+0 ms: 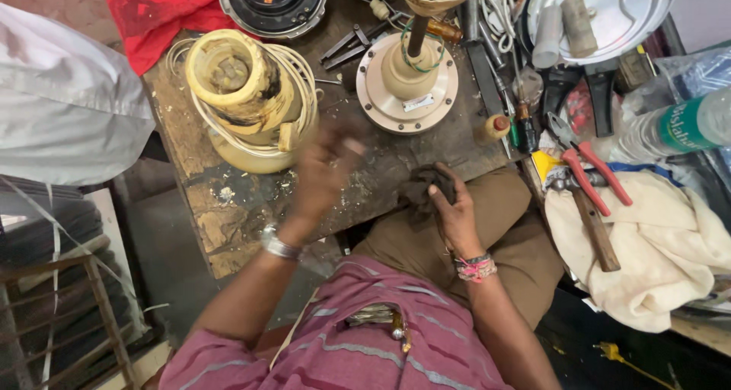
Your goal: The person sits on the floor and works on a disassembled electrical appliance, likely a mixer or grinder. They use a screwdriver to adjust internal components and wires, then wipe the base with a cloth. Another person briefly assists by handing over a plastic bag containing parts.
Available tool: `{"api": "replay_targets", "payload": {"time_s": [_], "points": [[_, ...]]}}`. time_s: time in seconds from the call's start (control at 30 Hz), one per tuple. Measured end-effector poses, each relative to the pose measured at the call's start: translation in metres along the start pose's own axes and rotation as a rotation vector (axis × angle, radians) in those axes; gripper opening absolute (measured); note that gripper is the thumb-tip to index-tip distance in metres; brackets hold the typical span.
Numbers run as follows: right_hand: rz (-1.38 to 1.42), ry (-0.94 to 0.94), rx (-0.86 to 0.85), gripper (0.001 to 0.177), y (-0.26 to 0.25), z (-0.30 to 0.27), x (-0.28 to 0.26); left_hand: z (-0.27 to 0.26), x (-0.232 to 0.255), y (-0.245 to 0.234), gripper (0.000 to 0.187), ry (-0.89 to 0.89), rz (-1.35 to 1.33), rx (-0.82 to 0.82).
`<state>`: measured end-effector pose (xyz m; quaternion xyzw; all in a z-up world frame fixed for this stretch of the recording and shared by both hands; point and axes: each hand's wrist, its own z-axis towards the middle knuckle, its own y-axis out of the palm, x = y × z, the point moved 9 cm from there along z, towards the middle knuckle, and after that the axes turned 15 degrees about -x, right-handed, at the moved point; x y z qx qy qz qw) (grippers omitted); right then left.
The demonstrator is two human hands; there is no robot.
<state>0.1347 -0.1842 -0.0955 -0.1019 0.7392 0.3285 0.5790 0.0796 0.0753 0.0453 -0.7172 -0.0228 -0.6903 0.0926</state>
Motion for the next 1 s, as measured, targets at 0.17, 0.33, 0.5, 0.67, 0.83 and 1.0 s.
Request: {"api": "replay_targets", "payload": {"time_s": [0.17,0.33,0.5,0.67,0.83,1.0], "points": [[0.076,-0.020,0.005,0.052,-0.001,-0.002,-0.002,-0.006,-0.013,-0.080,0.057,0.145,-0.622,0.289],[0.086,-0.020,-0.012,0.051,0.000,-0.003,-0.004,-0.014,-0.038,-0.070,0.063,0.054,-0.875,0.287],[0.064,0.003,-0.008,0.052,0.004,-0.003,-0.007,-0.004,-0.034,-0.060,0.074,-0.053,-0.941,0.177],[0.056,-0.028,0.013,0.050,0.001,-0.008,-0.007,0.009,-0.037,-0.046,0.082,-0.119,-0.836,0.103],[-0.011,-0.042,0.000,0.050,0.001,-0.005,-0.009,0.024,-0.051,-0.021,0.089,-0.162,-0.937,0.047],[0.031,-0.052,0.001,0.051,0.001,-0.007,-0.009,0.014,-0.051,-0.009,0.092,-0.154,-0.876,0.101]]}}
